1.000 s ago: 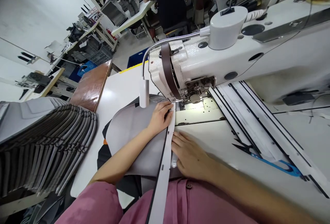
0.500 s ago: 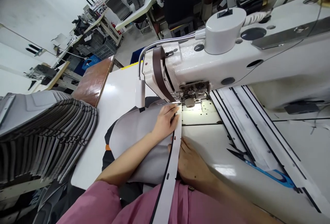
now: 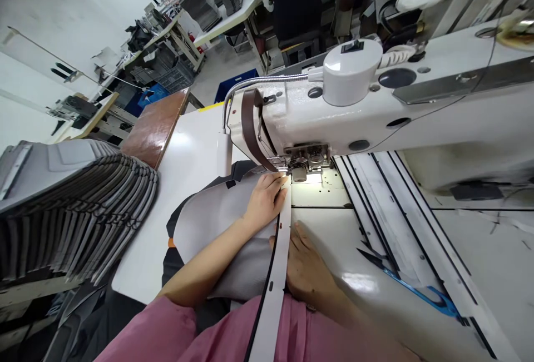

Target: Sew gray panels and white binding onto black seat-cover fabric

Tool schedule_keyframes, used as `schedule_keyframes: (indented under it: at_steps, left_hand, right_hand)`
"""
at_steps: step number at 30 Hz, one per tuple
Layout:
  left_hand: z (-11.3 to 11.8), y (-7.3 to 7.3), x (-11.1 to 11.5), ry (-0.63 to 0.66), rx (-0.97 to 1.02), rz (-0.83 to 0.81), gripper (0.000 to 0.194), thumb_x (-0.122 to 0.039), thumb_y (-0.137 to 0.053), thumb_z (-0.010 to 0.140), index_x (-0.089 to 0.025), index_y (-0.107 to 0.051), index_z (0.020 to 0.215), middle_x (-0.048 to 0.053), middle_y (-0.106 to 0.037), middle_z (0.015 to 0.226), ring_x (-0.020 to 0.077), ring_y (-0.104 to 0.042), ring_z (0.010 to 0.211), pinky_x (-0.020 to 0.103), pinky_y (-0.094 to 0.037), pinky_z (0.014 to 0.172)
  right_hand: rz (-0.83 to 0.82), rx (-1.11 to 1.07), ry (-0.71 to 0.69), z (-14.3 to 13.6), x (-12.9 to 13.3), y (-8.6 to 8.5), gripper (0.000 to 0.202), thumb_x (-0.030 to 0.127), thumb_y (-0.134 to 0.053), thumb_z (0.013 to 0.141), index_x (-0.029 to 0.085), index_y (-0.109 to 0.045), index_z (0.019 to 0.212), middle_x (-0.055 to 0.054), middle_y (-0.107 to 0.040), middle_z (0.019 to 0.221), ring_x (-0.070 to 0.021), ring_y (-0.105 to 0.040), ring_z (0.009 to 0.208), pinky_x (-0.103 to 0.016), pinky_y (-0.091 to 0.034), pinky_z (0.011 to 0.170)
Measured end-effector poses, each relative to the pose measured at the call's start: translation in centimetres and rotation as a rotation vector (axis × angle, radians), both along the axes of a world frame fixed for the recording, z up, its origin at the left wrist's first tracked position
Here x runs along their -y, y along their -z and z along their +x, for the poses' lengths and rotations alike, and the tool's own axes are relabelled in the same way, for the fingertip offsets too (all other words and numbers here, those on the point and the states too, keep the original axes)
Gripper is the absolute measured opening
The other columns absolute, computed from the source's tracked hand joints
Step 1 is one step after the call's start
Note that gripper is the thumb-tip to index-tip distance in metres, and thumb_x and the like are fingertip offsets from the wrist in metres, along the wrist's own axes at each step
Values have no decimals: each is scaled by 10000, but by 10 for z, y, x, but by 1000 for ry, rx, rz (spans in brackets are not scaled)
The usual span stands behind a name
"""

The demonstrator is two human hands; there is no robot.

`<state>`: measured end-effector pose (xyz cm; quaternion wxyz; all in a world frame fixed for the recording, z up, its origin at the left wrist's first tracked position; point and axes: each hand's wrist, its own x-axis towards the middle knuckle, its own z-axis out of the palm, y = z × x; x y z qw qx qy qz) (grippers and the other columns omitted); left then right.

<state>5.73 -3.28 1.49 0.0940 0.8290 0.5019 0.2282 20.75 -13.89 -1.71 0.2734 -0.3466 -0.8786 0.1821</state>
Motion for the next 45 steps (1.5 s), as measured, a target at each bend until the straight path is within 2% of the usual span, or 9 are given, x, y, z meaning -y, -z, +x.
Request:
schedule_keyframes:
  at_steps: [13, 18, 20, 24, 27, 30, 32, 37, 45]
  left_hand:
    - [3, -3, -5, -29, -21, -16, 122, -205, -479, 912, -177, -598, 904, 94, -580, 1065, 233, -505, 1025, 396, -467, 911]
    - [6, -1, -14, -90, -68, -34, 198, -230, -478, 916, -178, -575, 751, 94, -582, 882, 238, -524, 944, 384, -488, 830]
    - [11, -5, -15, -104, -93, -56, 225, -343, -527, 899, -167, -573, 765, 114, -581, 885, 262, -525, 952, 404, -489, 832]
    - [24, -23, -9, -98, -189, -157, 549, -652, -641, 702, -139, -564, 879, 185, -566, 1013, 363, -501, 1038, 494, -475, 861]
    - [27, -36, -5, -90, -299, -293, 378, -477, -680, 687, -155, -540, 827, 184, -553, 997, 365, -531, 976, 482, -495, 796]
    - [21, -44, -3, -36, -245, -426, 121, -196, -580, 696, -183, -512, 797, 116, -539, 914, 239, -569, 792, 357, -517, 703]
    - [16, -48, 1, 13, -176, -463, 159, -113, -521, 669, -199, -501, 802, 74, -531, 857, 187, -554, 699, 297, -508, 645]
    - [11, -53, 10, 47, -150, -470, 234, -57, -487, 604, -207, -503, 783, 47, -536, 773, 187, -552, 694, 272, -477, 615]
    - [13, -48, -2, -32, -46, -519, 209, -46, -475, 596, -205, -339, 594, -36, -382, 562, 118, -379, 542, 250, -315, 519]
  right_hand:
    - [27, 21, 22, -5, -7, 6, 346, 206, -418, 868, 195, -589, 1170, -104, -635, 1155, -261, -528, 1158, -507, -344, 1082]
    - [-53, 30, 0, 0, -15, -9, 407, 129, -414, 815, 137, -581, 1185, -155, -612, 1169, -313, -497, 1192, -574, -290, 1097]
    - [-79, 22, -2, 3, -21, -19, 437, 114, -415, 798, 131, -573, 1206, -154, -619, 1142, -324, -519, 1153, -616, -282, 1079]
    - [-98, 8, 16, 8, -33, -29, 458, 112, -389, 824, 145, -561, 1247, -138, -651, 1084, -297, -563, 1092, -587, -346, 1050]
    - [-43, 53, 69, 8, -35, -24, 488, 106, -381, 835, 88, -511, 1305, -173, -634, 1140, -294, -548, 1141, -522, -379, 1055]
    - [62, 135, 95, 8, -26, -15, 522, 112, -388, 842, 18, -437, 1353, -231, -530, 1294, -318, -430, 1281, -502, -362, 1079]
    - [108, 159, 105, 8, -17, -9, 506, 115, -387, 850, 1, -444, 1339, -241, -503, 1317, -326, -400, 1305, -474, -405, 1053]
    - [236, 159, 132, 6, -4, -4, 405, 46, -339, 854, 13, -587, 1173, -234, -616, 1142, -315, -541, 1173, -442, -484, 972]
    - [304, 323, 85, 3, -31, -19, 354, 79, -455, 771, -30, -647, 1048, -267, -632, 1103, -351, -592, 1075, -447, -469, 977]
